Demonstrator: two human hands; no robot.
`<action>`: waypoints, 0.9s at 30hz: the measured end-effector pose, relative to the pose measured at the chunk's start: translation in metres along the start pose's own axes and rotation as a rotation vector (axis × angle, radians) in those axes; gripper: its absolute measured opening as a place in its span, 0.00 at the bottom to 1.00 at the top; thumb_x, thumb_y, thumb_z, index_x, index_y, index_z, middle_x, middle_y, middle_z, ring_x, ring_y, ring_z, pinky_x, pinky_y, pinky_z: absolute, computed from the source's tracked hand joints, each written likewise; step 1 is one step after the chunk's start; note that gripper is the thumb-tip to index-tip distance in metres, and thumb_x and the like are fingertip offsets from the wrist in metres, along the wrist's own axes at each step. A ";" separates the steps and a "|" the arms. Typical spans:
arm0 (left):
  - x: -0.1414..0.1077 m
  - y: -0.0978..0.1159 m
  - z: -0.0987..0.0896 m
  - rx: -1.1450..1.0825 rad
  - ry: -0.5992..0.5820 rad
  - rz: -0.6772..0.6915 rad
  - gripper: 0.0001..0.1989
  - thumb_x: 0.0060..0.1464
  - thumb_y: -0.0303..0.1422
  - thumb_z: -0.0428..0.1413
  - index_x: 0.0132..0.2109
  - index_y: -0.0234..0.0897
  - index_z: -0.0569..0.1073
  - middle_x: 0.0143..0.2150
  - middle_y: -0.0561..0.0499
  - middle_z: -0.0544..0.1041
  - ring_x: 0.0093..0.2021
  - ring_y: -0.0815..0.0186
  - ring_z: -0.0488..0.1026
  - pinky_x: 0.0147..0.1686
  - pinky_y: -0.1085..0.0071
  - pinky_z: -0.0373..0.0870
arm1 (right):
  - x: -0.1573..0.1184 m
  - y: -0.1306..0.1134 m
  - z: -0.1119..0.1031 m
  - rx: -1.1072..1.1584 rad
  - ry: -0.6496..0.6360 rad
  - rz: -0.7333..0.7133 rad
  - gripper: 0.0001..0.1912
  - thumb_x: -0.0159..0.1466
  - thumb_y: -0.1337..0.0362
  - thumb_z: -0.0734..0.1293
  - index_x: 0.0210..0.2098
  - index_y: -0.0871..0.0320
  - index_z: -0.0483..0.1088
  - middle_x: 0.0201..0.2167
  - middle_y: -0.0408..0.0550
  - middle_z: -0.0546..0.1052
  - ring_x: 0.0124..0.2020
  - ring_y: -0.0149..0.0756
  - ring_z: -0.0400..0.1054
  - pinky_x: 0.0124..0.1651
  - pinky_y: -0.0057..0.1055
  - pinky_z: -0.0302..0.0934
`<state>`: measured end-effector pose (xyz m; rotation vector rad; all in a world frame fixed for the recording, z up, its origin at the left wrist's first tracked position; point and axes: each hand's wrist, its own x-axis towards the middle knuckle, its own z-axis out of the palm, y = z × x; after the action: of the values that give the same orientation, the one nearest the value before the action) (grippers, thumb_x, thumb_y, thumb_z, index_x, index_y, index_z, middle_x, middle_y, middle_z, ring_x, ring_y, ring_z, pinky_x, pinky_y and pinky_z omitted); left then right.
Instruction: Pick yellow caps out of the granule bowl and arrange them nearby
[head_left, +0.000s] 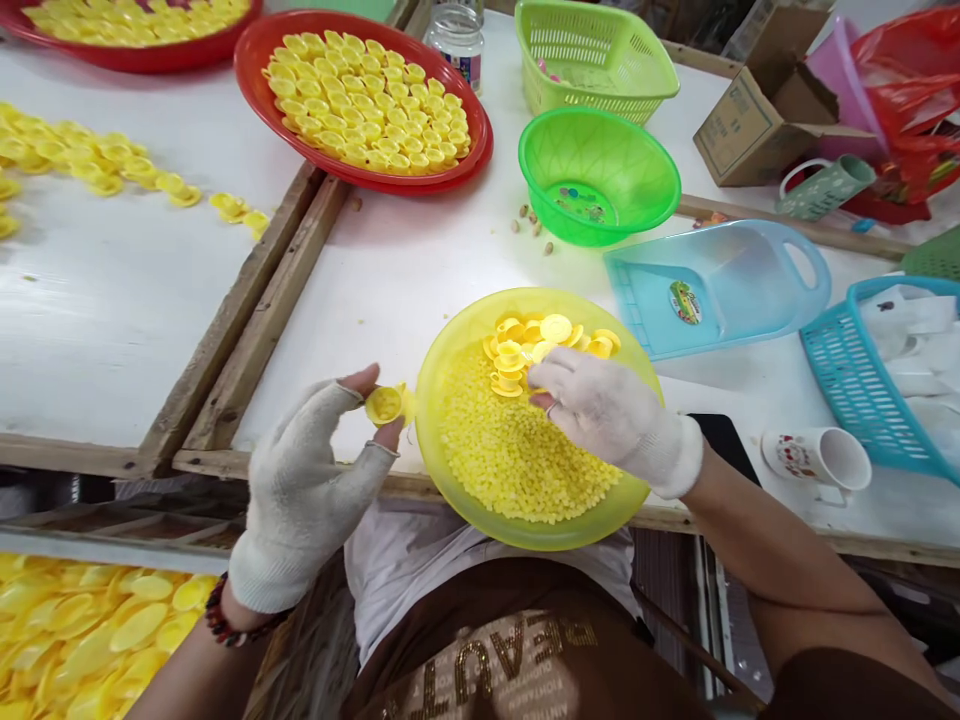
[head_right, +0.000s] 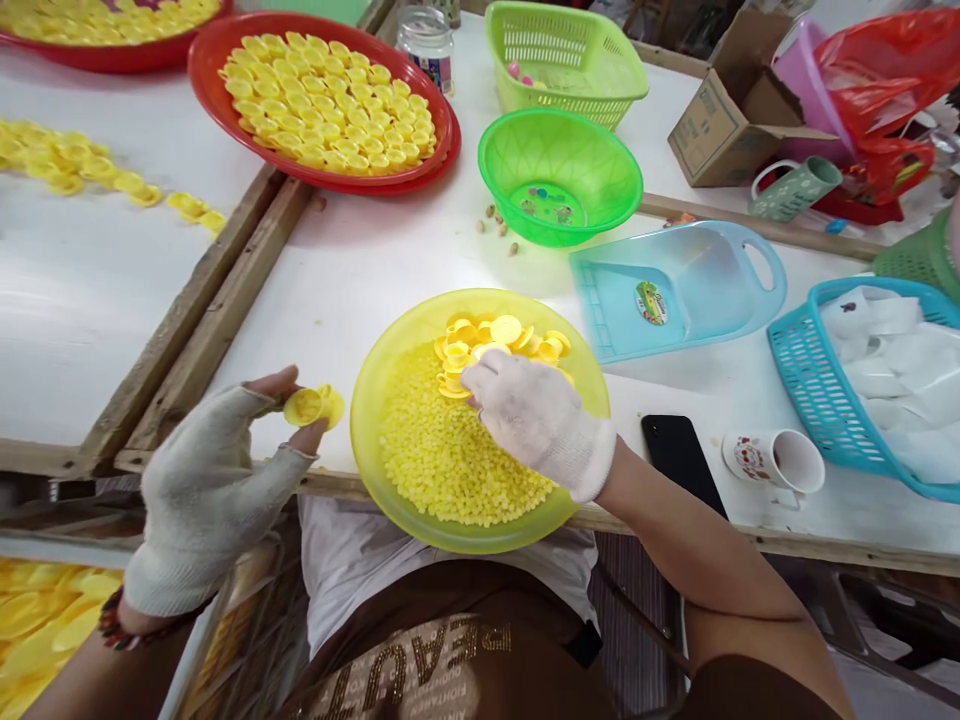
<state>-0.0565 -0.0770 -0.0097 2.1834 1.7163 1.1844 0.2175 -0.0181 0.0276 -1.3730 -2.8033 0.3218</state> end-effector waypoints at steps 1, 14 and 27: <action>-0.003 0.002 0.001 -0.011 -0.015 0.017 0.24 0.56 0.30 0.63 0.60 0.38 0.70 0.52 0.45 0.77 0.50 0.59 0.76 0.53 0.60 0.75 | 0.001 -0.005 0.004 0.012 -0.052 -0.065 0.06 0.70 0.65 0.62 0.41 0.59 0.70 0.38 0.49 0.75 0.34 0.35 0.65 0.34 0.32 0.56; -0.007 0.038 0.040 -0.092 -0.105 0.220 0.27 0.57 0.24 0.58 0.63 0.34 0.63 0.46 0.42 0.77 0.47 0.55 0.75 0.51 0.53 0.73 | -0.007 -0.021 0.000 0.421 0.192 -0.283 0.07 0.70 0.71 0.61 0.45 0.58 0.68 0.40 0.48 0.75 0.42 0.35 0.69 0.45 0.33 0.65; 0.006 -0.058 -0.037 0.325 0.120 -0.105 0.19 0.58 0.33 0.61 0.57 0.44 0.74 0.55 0.51 0.77 0.54 0.56 0.75 0.57 0.54 0.75 | -0.005 0.017 0.000 -0.136 0.039 0.002 0.05 0.67 0.68 0.63 0.43 0.57 0.69 0.40 0.51 0.73 0.35 0.37 0.65 0.34 0.33 0.56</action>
<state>-0.1246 -0.0644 -0.0121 2.1934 2.1804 1.0967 0.2340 -0.0122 0.0246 -1.3893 -2.8393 0.1037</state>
